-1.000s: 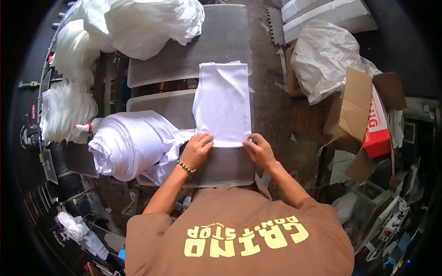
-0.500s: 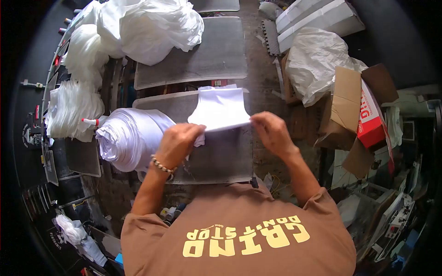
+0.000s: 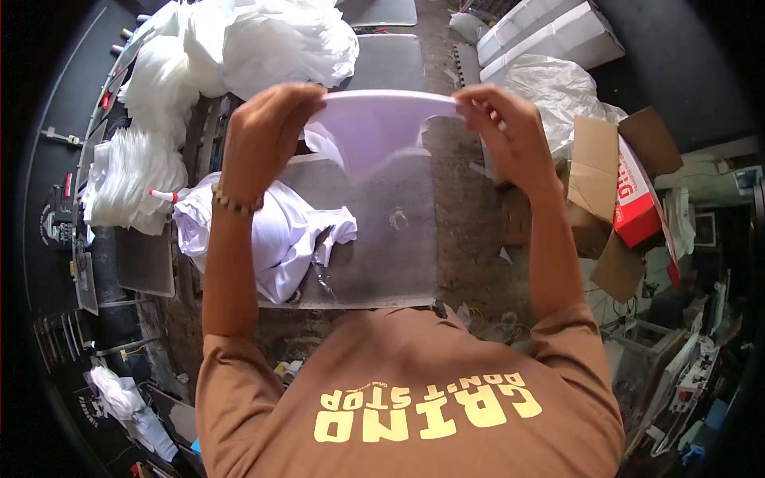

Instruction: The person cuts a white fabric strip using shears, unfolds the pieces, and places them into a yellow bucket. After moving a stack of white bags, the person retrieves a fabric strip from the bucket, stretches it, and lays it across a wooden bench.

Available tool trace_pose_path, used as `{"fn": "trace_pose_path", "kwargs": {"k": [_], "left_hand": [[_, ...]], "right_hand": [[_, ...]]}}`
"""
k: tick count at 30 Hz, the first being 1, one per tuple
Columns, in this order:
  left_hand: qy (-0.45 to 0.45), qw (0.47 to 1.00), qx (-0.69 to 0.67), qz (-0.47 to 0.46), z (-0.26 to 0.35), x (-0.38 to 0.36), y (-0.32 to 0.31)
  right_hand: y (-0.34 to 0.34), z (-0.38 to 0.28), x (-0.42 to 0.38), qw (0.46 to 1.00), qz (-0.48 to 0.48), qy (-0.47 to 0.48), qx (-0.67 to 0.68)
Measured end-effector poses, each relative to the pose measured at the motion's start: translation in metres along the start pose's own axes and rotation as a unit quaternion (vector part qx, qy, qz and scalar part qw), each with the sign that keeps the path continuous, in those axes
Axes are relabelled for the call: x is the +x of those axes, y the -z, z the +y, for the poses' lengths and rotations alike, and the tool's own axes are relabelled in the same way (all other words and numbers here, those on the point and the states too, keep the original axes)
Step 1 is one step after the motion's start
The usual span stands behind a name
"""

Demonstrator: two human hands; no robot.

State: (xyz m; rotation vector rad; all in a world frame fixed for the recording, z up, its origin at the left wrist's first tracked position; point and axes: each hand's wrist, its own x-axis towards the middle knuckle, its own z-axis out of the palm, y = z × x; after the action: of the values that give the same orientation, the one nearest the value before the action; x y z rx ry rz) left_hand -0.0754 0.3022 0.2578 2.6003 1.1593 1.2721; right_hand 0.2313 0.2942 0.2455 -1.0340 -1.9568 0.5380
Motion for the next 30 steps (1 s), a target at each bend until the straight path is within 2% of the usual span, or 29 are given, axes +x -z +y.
{"fn": "trace_pose_path", "kwargs": {"k": [2, 4, 6, 11, 14, 15, 16, 18, 19, 20, 22, 23, 25, 30], "left_hand": [[0.001, 1.0, -0.005, -0.004, 0.012, -0.029, 0.004], [-0.013, 1.0, 0.003, -0.027, 0.023, -0.069, -0.004], [0.013, 0.998, -0.005, -0.064, 0.033, -0.115, -0.025], [0.076, 0.98, -0.029, -0.18, 0.057, -0.229, -0.082], [0.094, 0.954, -0.035, -0.283, 0.077, -0.275, -0.094], [0.13, 0.941, -0.057, -0.309, 0.083, -0.287, -0.095], [0.13, 0.94, -0.058, -0.311, 0.085, -0.288, -0.095], [0.209, 0.919, -0.125, -0.309, 0.085, -0.287, -0.093], [0.239, 0.913, -0.173, -0.28, 0.076, -0.282, -0.098], [0.287, 0.89, -0.2, -0.293, 0.068, -0.267, -0.098], [0.331, 0.881, -0.203, -0.269, 0.041, -0.241, -0.11], [0.316, 0.898, -0.162, -0.259, 0.026, -0.225, -0.118], [0.337, 0.898, -0.183, -0.217, -0.005, -0.206, -0.142], [0.376, 0.895, -0.124, -0.206, -0.052, -0.188, -0.187]], "right_hand": [[0.0, -0.013, -0.028, 1.0, 0.001, 0.02, -0.022], [-0.014, -0.007, -0.068, 0.998, -0.022, 0.036, 0.038], [-0.036, 0.008, -0.108, 0.999, -0.037, 0.026, 0.03], [-0.087, 0.043, -0.212, 0.99, -0.106, -0.096, -0.006], [-0.099, 0.045, -0.26, 0.97, -0.186, -0.156, -0.008], [-0.101, 0.043, -0.27, 0.967, -0.191, -0.171, 0.007], [-0.099, 0.042, -0.271, 0.966, -0.192, -0.173, 0.008], [-0.095, 0.043, -0.268, 0.963, -0.183, -0.195, 0.038], [-0.096, 0.05, -0.261, 0.969, -0.162, -0.176, 0.055], [-0.098, 0.058, -0.25, 0.974, -0.136, -0.164, 0.082], [-0.103, 0.075, -0.221, 0.968, -0.113, -0.2, 0.101], [-0.11, 0.091, -0.207, 0.969, -0.104, -0.207, 0.083], [-0.117, 0.107, -0.172, 0.968, -0.09, -0.228, 0.051], [-0.152, 0.174, -0.136, 0.951, -0.105, -0.289, -0.02]]}}
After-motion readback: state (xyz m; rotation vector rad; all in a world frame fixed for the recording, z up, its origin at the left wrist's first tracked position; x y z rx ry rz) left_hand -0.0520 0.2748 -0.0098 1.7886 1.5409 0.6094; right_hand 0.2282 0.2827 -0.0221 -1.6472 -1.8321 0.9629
